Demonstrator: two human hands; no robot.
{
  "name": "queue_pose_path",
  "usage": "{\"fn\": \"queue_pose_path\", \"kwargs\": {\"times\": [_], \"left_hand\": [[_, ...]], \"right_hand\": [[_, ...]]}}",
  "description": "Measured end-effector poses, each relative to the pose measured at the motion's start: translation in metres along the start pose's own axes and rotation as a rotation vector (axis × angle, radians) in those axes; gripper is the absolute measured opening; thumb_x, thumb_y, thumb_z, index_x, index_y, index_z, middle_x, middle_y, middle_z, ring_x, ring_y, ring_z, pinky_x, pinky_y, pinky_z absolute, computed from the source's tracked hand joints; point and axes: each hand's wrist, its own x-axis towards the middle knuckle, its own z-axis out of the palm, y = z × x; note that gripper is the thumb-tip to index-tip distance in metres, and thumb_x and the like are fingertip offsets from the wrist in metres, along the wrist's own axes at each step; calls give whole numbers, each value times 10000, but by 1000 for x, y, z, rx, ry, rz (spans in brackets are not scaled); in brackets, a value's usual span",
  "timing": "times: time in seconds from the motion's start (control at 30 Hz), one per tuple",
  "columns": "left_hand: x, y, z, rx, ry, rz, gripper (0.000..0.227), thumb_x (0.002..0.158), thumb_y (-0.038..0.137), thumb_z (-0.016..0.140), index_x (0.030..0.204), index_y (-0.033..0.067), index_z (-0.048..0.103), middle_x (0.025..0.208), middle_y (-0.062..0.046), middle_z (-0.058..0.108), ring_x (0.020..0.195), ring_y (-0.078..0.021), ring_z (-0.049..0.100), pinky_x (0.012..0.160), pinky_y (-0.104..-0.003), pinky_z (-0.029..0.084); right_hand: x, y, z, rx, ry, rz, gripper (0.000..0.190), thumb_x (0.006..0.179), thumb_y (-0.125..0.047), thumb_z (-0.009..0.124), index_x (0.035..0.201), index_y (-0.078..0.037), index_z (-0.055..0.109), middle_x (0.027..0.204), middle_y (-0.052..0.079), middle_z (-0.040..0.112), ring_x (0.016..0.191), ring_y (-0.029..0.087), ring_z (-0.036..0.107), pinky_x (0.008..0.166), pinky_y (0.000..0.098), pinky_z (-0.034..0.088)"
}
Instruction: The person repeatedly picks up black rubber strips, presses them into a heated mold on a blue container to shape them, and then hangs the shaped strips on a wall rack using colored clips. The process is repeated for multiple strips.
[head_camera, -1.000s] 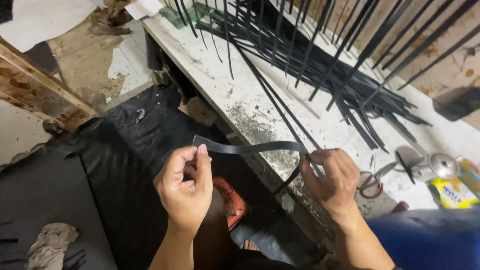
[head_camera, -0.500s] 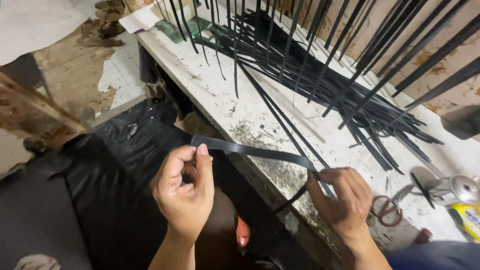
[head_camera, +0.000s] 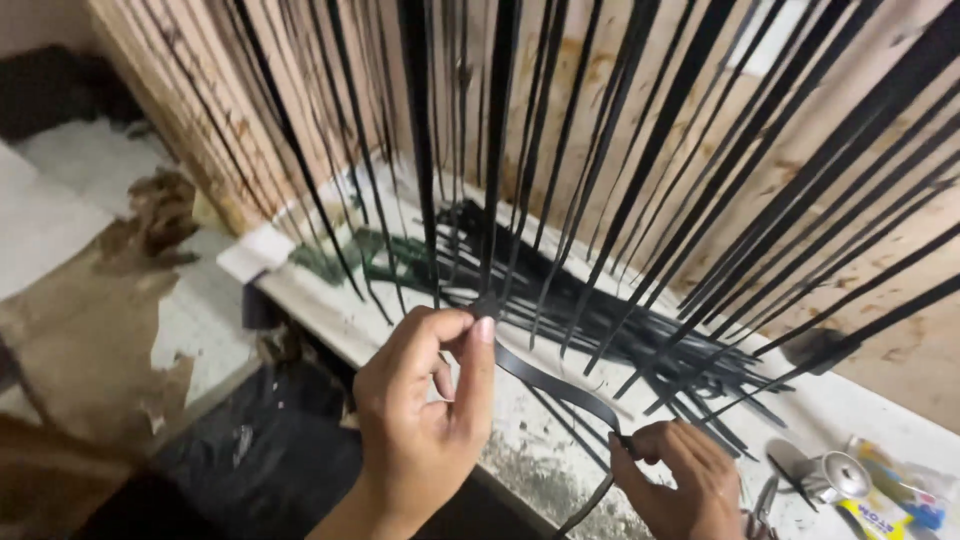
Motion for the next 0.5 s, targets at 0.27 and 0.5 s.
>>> {"fn": "queue_pose_path", "kwargs": {"times": [0.27,0.5], "left_hand": [[81,31,2,-209,-128,80,110,1015,93,572,932,26,597,759,-44,580,458,-67,424,386,-190,357],[142,77,2,-366,-314,144,202,1064,139,503,954,26,629,745,-27,570,514,-48,426,383,-164,321]], "right_hand": [[11,-14,1,34,131,132,223,784,-100,811,687,-120,610,614,-34,641,518,91,559,509,241,474],[36,-46,-26,-16,220,58,263,799,-101,816,711,-83,568,605,-1,568,516,138,474,492,280,406]]}}
